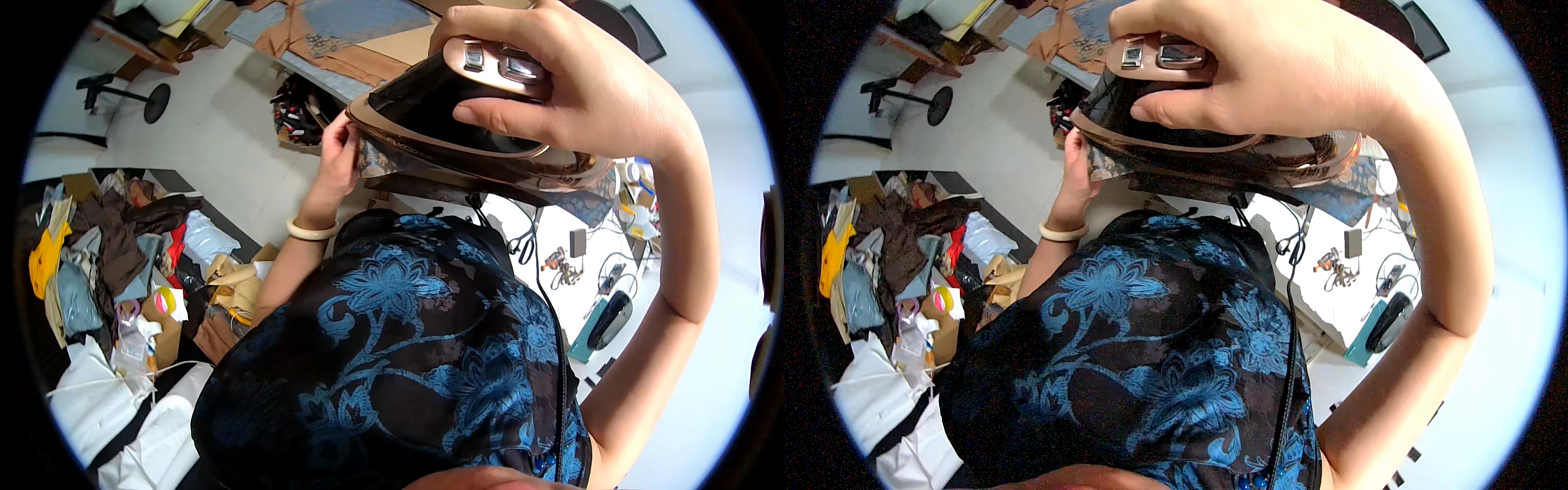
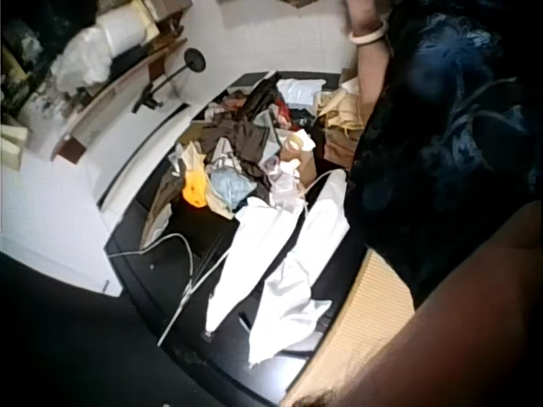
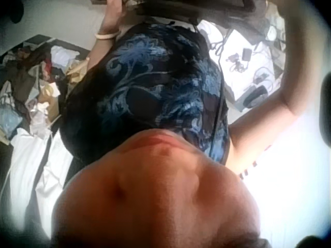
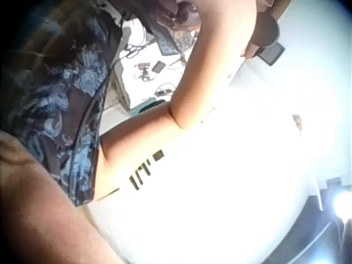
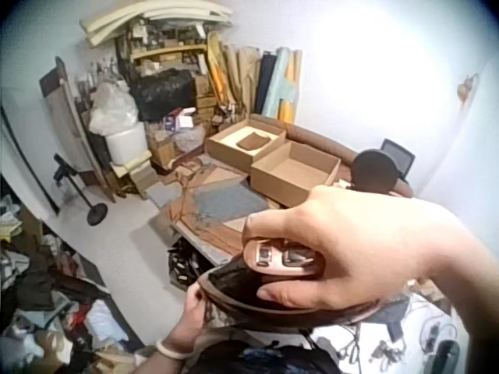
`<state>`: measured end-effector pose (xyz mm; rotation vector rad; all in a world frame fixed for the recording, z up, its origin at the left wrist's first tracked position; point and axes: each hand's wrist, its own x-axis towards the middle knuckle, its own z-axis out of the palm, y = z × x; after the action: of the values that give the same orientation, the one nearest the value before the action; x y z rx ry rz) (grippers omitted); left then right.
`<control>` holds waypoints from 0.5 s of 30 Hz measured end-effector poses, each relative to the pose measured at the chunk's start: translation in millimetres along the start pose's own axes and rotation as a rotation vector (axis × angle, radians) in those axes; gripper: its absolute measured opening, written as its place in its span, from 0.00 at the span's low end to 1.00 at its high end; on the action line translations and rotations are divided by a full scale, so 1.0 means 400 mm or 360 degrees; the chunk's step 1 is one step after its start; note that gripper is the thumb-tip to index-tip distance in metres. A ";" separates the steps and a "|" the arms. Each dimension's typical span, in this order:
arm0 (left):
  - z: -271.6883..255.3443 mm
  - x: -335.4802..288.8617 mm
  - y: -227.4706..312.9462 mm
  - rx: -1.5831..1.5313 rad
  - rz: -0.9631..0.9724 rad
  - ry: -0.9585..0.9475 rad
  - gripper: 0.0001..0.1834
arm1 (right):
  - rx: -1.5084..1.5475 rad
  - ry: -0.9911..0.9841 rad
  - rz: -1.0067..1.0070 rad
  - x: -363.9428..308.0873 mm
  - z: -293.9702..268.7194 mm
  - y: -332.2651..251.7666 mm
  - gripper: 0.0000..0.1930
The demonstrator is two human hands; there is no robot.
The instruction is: The person applies glue to a patterned fabric strip and adheres it to the edge of a cardboard box. They then use an iron to press the fabric onto the cardboard, smoothing the surface. Finally, they use scissors to trim the excess fabric along the box's edges.
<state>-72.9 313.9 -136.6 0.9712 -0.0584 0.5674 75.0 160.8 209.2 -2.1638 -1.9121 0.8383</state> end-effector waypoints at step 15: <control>-0.023 0.004 -0.007 0.0109 0.0011 0.0082 0.21 | 0.0088 0.0072 -0.0064 0.016 -0.003 0.022 0.17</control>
<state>-72.1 320.8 -143.6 1.0228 0.0039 0.6040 83.3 165.4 204.2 -2.0876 -1.8816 0.8178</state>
